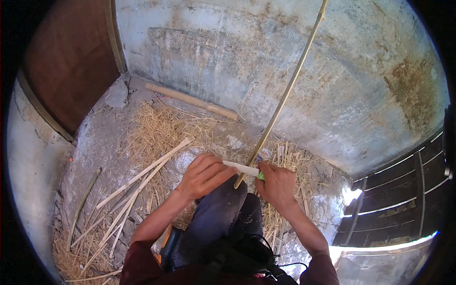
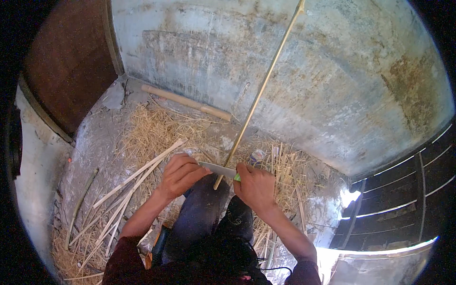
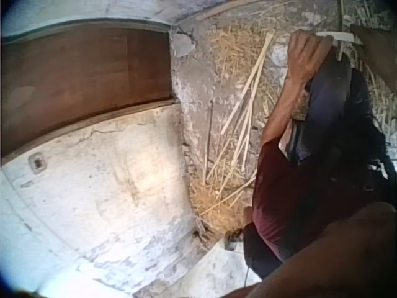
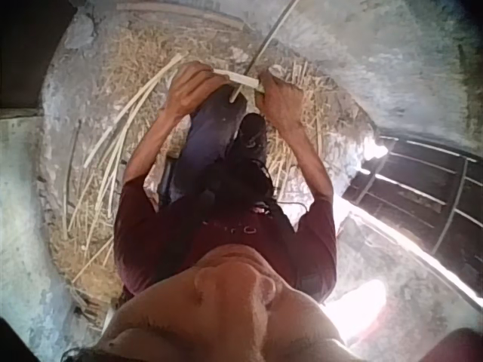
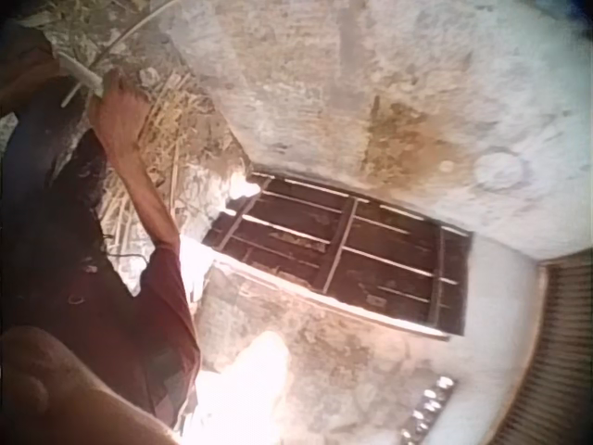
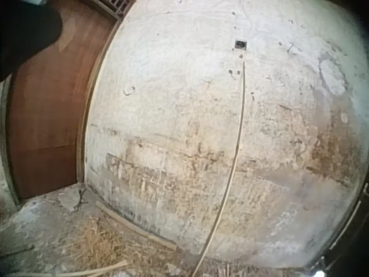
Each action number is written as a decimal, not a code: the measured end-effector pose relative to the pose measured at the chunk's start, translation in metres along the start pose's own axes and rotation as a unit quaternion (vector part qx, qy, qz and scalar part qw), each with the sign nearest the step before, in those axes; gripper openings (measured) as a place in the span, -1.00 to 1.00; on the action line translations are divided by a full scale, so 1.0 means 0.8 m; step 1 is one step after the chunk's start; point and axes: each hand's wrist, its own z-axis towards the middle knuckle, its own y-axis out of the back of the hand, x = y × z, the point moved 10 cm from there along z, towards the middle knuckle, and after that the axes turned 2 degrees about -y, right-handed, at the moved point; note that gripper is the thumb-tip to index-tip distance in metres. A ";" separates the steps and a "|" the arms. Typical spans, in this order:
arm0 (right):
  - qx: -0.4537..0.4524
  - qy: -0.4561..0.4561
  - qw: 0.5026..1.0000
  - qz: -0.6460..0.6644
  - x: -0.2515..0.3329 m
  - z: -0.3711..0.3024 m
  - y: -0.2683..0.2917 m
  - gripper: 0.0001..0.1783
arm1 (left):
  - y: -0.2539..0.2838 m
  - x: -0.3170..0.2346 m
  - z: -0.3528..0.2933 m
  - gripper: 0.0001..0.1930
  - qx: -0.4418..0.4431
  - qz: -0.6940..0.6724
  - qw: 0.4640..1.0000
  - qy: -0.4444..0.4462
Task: The person uses a knife to shave and smooth a thin strip of bamboo, repeatedly running the blade along the surface to remove layers and splinters.
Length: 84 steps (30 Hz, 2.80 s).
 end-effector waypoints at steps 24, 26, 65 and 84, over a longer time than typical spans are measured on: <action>0.029 -0.057 0.981 0.184 -0.024 0.002 0.017 -0.45 | -0.004 0.006 0.023 -0.61 -0.064 -0.054 0.996 0.037; -0.004 -0.063 0.972 0.225 -0.029 0.000 0.028 -0.45 | 0.001 0.025 0.009 -0.35 -0.132 -0.103 0.979 0.119; -0.130 -0.001 0.915 0.383 0.040 0.086 0.216 -0.50 | 0.017 -0.056 0.165 -0.86 -0.055 -0.069 0.973 0.214; -0.157 -0.001 0.895 0.418 0.021 0.098 0.232 -0.55 | 0.010 -0.037 0.197 -0.84 -0.039 -0.106 0.966 0.234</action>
